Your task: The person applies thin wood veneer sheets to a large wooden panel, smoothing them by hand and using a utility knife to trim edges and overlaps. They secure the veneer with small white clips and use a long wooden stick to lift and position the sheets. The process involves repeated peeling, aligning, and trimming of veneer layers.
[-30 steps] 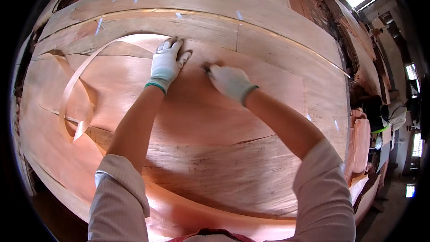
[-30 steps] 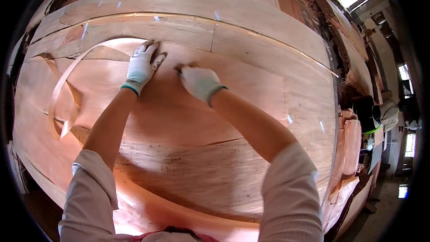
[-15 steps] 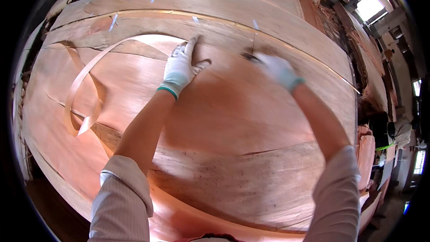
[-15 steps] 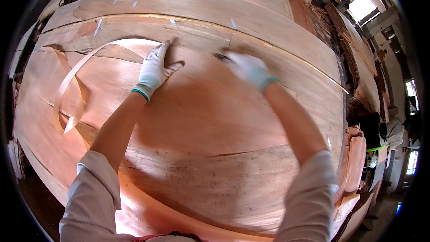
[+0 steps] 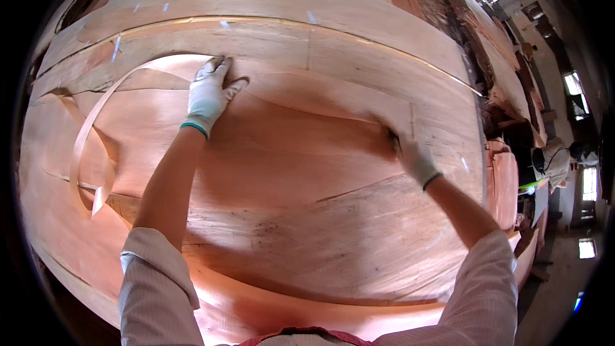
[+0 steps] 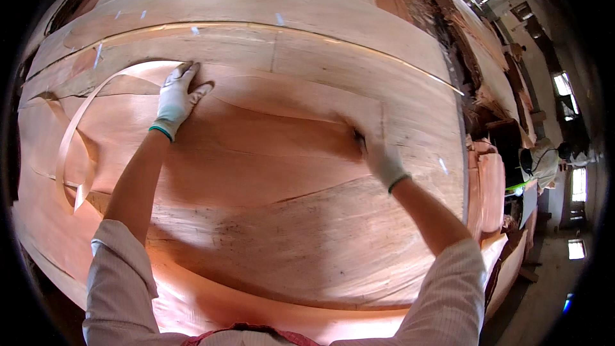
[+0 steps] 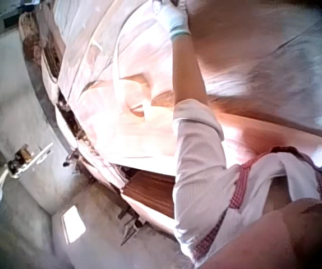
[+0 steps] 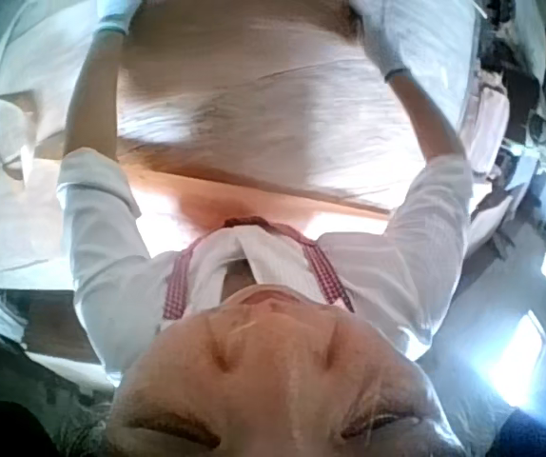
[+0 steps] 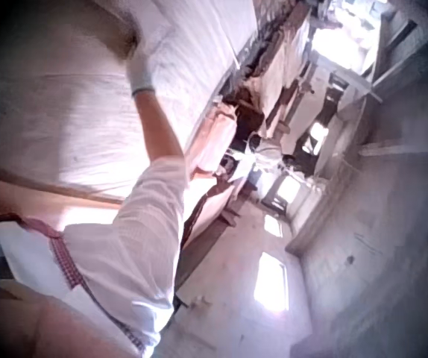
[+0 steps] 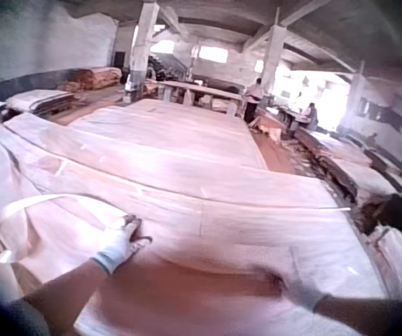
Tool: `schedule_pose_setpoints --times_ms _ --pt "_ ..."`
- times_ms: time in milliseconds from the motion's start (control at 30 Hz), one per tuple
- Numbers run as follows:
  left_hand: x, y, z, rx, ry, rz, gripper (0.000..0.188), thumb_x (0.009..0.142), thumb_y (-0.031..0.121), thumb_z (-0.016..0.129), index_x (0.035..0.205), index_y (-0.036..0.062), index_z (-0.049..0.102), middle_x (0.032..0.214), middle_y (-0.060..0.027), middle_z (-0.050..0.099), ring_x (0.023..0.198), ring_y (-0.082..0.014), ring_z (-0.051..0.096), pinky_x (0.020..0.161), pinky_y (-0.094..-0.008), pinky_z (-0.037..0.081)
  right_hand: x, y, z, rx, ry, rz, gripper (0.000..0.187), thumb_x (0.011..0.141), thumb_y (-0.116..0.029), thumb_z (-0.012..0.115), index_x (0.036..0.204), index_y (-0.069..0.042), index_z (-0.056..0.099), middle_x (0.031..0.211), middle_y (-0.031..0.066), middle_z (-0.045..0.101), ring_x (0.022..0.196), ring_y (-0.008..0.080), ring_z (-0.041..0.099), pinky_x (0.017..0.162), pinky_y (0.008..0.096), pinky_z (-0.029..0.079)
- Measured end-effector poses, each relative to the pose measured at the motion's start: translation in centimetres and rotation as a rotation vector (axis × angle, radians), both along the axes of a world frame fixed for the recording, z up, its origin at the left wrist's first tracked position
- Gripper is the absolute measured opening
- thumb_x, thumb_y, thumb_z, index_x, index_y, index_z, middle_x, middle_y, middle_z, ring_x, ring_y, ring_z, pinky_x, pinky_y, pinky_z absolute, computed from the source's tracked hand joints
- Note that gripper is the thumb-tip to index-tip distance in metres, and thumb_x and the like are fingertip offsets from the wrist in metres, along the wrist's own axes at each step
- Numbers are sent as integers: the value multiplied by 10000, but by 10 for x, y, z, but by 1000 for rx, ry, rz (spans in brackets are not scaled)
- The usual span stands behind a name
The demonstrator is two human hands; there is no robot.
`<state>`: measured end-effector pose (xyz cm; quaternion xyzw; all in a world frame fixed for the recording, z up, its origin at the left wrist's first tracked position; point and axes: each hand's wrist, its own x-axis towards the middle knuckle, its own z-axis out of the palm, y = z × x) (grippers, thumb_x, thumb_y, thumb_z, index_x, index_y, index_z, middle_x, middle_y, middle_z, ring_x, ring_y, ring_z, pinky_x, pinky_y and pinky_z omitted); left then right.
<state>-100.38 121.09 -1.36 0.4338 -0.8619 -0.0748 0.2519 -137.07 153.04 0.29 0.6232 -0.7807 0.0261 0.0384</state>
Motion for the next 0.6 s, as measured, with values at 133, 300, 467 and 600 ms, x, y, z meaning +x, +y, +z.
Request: schedule_pose_setpoints --times_ms 133,300,467,600 --pt "12 -1 2 11 -31 35 643 812 460 670 1287 48 536 1349 -182 486 1241 -347 456 1049 -391 360 8 9 34 81 -253 -350 457 908 -327 558 1242 -21 504 1135 306 578 950 429 613 751 473 506" --pt "-5 -1 2 -111 70 -27 587 795 408 699 1248 64 554 1332 -164 504 1217 -336 475 1031 -403 373 -79 -47 7 -403 -426 -512 446 759 -310 740 997 24 567 786 173 659 692 341 619 637 401 488" --pt "0 15 10 -183 -81 -72 223 802 312 688 901 136 594 891 -62 592 874 -292 568 769 -432 437 -80 -86 22 47 -579 -616 420 672 -283 794 891 29 619 733 116 646 682 220 597 646 329 481" --pt "-31 19 12 -260 -180 -147 116 858 264 595 868 148 583 844 -72 581 770 -265 611 687 -403 488 -116 -34 14 -192 -507 -479 317 733 -229 745 893 13 618 754 130 651 678 246 603 638 336 483"
